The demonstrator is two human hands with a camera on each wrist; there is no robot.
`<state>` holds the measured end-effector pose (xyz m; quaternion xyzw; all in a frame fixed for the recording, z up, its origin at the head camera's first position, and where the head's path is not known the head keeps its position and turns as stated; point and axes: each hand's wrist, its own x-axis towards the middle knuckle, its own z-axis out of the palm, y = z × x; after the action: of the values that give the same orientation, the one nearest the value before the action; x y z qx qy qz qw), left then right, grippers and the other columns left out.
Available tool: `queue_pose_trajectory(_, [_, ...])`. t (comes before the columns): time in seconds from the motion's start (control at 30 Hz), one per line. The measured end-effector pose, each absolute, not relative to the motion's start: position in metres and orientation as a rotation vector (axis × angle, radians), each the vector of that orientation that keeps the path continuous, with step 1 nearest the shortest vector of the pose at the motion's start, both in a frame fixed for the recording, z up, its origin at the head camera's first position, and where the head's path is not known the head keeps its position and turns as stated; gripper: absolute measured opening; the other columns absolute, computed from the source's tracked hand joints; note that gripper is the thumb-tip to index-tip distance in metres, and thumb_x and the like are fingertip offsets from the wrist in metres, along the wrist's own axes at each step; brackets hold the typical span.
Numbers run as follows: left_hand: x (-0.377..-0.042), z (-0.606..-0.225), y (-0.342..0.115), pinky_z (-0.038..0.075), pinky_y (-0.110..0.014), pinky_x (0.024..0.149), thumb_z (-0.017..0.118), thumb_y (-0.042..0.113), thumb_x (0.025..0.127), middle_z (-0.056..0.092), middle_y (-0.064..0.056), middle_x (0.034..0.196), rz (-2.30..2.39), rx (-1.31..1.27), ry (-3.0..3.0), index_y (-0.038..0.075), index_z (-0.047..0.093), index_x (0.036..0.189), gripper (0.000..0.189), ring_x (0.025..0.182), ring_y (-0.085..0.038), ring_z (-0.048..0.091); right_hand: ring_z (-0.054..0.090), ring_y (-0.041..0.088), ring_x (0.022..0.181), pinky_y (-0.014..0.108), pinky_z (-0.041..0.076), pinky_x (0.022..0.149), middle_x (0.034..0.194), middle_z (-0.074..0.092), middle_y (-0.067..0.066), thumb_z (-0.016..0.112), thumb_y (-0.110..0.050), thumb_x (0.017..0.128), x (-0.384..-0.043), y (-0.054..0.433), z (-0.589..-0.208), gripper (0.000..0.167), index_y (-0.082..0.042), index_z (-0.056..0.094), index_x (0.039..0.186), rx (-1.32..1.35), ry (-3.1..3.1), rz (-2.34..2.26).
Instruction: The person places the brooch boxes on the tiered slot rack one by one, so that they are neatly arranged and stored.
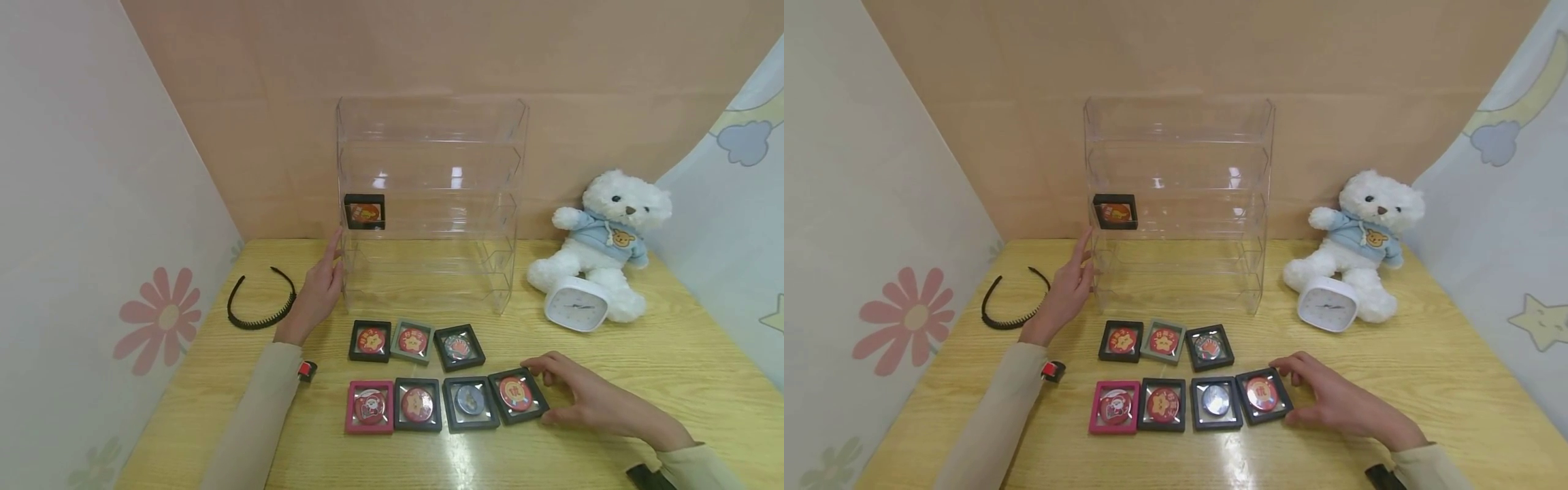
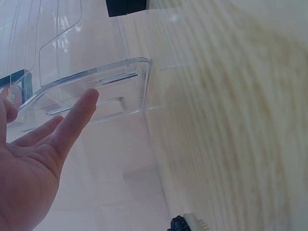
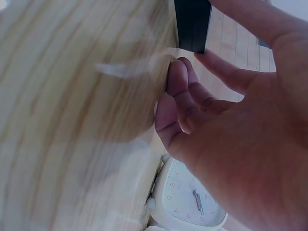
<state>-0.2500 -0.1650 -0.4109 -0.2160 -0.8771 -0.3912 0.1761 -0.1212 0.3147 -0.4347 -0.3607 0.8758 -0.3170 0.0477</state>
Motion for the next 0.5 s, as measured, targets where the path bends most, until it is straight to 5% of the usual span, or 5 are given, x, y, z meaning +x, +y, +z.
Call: queue_pose_trajectory(0.5, [-0.2511,-0.4117,-0.165,0.048,-0.037,0.056,0.037,0.01,0.11,0.05,-0.029,0.143,-1.121,-0.609,-2.492,0.029,0.006,0.165,0.065,0.056,-0.016,0.049,0.059,0.011,0.091,0.028,0.051,0.067,0.111,0.06,0.007,0.091,-0.013,0.069,-0.1202,0.316,-0.4329,0.076,-0.002,0.043,0.127,-0.991,2.475,-1.175])
